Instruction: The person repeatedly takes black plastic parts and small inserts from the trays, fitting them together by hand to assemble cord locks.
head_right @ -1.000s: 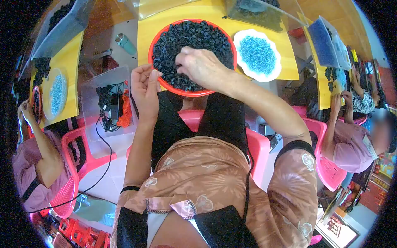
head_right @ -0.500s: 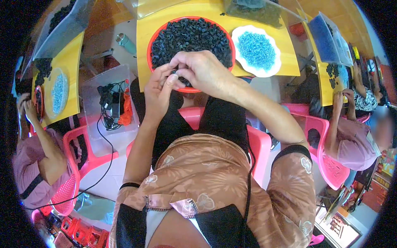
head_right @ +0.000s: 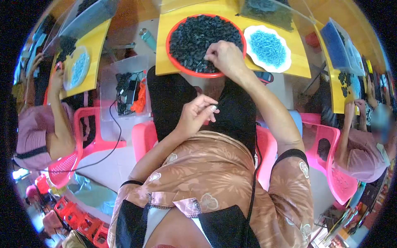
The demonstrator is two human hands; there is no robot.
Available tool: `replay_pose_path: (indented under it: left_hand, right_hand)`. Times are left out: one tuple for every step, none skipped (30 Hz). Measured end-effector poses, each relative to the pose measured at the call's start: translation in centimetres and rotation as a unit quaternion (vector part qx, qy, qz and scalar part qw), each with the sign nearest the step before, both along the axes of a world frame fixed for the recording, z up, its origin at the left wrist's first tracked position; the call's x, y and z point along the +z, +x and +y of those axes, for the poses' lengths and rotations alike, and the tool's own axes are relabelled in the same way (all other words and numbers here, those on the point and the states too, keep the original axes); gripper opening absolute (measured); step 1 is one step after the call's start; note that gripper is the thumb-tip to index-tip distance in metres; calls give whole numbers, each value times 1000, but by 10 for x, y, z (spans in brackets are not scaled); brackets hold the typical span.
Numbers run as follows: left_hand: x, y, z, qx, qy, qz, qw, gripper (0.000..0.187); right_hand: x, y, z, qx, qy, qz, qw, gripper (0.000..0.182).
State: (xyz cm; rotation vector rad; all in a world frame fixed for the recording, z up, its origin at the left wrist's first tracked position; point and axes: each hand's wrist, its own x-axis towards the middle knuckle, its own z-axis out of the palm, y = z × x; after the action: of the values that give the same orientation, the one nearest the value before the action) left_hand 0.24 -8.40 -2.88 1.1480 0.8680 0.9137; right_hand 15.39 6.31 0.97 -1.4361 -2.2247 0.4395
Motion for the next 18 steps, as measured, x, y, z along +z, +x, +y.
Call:
replay_pose_path:
  left_hand:
    - [-7,-1,-7,4,9,6,1000,13]
    - [-20,-2,-14,6,18,11,1000,13]
    - [-24,-4,-19,6,28,16,999,14]
    - [-27,-5,-25,8,18,26,999,13]
    - [-30,-7,-30,9,18,33,999,13]
    - [-35,-9,-33,9,19,40,999,12]
    - [-41,-11,-36,11,19,46,999,12]
    - [-48,-13,-39,19,11,38,999,10]
    - [-53,-14,-39,17,0,30,999,10]
    - [-56,-16,-37,18,-9,21,1000,11]
    - [-60,-17,-34,19,-15,13,1000,11]
    - [-65,-16,-31,42,-26,-22,999,9]
    - [-66,-17,-29,45,-30,-36,998,9]
    - [-68,-17,-26,46,-33,-52,997,8]
    - [-69,-17,-22,45,-36,-69,996,8]
    - [-68,-17,-20,33,-33,-72,996,8]
    - [-66,-16,-17,17,-56,-100,993,10]
    - [-59,-16,-16,6,-78,-126,989,13]
  right_hand:
    - [-3,0,1,-2,15,-4,1000,13]
    - [-5,-1,1,-9,3,-4,1000,13]
    - [-3,-2,1,-18,-7,-4,1000,13]
    - [-4,-1,1,-5,2,2,1000,13]
    - [-6,-1,2,-10,-2,-4,1000,14]
    - [-7,1,3,-7,6,20,1000,15]
    - [-9,3,3,-3,13,42,999,16]
    - [-10,5,3,-14,42,55,997,17]
    - [-11,8,1,-22,30,99,994,17]
    - [-1,7,-8,-50,-40,148,987,17]
    - [11,6,-18,-75,-108,196,972,17]
    - [18,7,-26,-79,-107,192,972,15]
    - [21,8,-33,-58,-125,241,961,14]
    - [21,11,-39,-38,-142,287,947,14]
    - [22,14,-45,-19,-159,331,930,13]
    - [25,15,-53,-12,-163,310,937,12]
    - [29,15,-62,-3,-167,289,943,12]
    - [34,11,-76,7,-185,294,938,12]
